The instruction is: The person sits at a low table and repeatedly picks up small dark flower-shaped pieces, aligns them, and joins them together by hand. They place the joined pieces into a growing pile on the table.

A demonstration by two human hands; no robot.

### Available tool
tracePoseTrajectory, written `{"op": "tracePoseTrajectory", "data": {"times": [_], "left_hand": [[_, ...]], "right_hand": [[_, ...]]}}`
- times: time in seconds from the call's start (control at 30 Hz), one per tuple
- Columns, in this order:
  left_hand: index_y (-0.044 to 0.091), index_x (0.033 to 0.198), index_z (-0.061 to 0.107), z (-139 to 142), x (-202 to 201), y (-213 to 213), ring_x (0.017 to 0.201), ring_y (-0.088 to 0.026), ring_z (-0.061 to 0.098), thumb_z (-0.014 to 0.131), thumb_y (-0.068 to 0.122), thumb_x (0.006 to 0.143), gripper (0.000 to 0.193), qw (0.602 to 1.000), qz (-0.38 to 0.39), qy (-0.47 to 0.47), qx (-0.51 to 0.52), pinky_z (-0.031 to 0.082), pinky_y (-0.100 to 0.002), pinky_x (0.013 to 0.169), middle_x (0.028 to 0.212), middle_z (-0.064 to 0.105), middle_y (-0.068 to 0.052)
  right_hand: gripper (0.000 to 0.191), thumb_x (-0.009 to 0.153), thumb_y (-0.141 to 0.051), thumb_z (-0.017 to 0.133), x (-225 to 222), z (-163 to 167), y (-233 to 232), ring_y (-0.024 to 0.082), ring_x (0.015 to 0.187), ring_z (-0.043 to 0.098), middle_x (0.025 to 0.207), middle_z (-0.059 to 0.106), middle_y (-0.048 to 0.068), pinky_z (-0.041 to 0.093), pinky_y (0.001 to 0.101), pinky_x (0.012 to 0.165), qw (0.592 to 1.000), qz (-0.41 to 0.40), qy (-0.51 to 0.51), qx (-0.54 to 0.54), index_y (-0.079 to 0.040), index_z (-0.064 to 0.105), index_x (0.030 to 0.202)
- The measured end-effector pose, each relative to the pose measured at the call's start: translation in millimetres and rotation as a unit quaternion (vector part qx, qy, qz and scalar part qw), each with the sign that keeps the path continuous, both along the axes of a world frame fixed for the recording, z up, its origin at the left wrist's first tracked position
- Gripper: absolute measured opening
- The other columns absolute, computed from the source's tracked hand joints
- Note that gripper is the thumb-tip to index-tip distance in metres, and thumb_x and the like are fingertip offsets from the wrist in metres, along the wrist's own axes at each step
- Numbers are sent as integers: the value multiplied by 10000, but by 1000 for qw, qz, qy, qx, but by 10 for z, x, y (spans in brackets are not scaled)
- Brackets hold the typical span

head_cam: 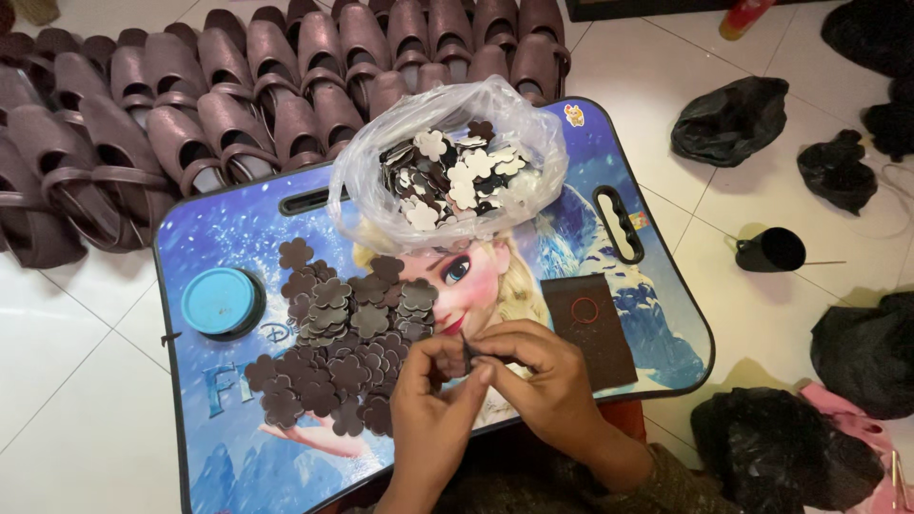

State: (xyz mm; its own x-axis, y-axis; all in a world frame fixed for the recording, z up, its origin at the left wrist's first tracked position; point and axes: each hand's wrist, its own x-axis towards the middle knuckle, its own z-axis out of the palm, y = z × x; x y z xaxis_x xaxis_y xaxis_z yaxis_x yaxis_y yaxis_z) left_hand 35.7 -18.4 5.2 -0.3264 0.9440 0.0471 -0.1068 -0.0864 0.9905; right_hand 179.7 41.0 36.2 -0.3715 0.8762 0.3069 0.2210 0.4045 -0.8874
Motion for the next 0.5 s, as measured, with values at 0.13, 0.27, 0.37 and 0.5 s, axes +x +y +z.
{"op": "tracePoseTrajectory", "data": {"times": [0.13, 0.27, 0.37, 0.5], "left_hand": [[15, 994, 753, 53, -131, 78, 680, -41, 559, 735, 109, 926, 117, 992, 30, 73, -101, 466, -222, 611, 792, 708, 13], [44, 999, 768, 269, -388, 176, 642, -77, 596, 746, 128, 899, 132, 973, 109, 106, -174, 494, -274, 566, 772, 731, -22], [64, 1035, 763, 425, -409, 326, 699, -133, 693, 754, 138, 883, 169, 949, 121, 278, -88, 553, -295, 622, 852, 753, -74], [75, 1029, 721, 432, -139, 613, 763, -230, 738, 741, 133, 918, 127, 927, 92, 362, 32, 575, -337, 678, 948, 743, -124]], "right_hand": [[97, 875, -32, 734, 112, -36, 123, 167, 881, 731, 990, 754, 100, 586, 280, 754, 994, -58, -8, -88, 11, 753, 961], [139, 888, -28, 724, 486, 23, 523, 131, 732, 674, 1044, 733, 80, 557, 259, 648, 967, -230, 23, -108, 2, 734, 1023], [162, 880, -18, 767, 664, 72, 611, 100, 827, 700, 1007, 754, 75, 565, 247, 713, 974, -211, -83, 22, -16, 771, 1041], [182, 864, -21, 763, 567, 34, 579, 178, 819, 721, 976, 756, 73, 578, 290, 702, 973, -205, -95, 48, -46, 751, 1043]]}}
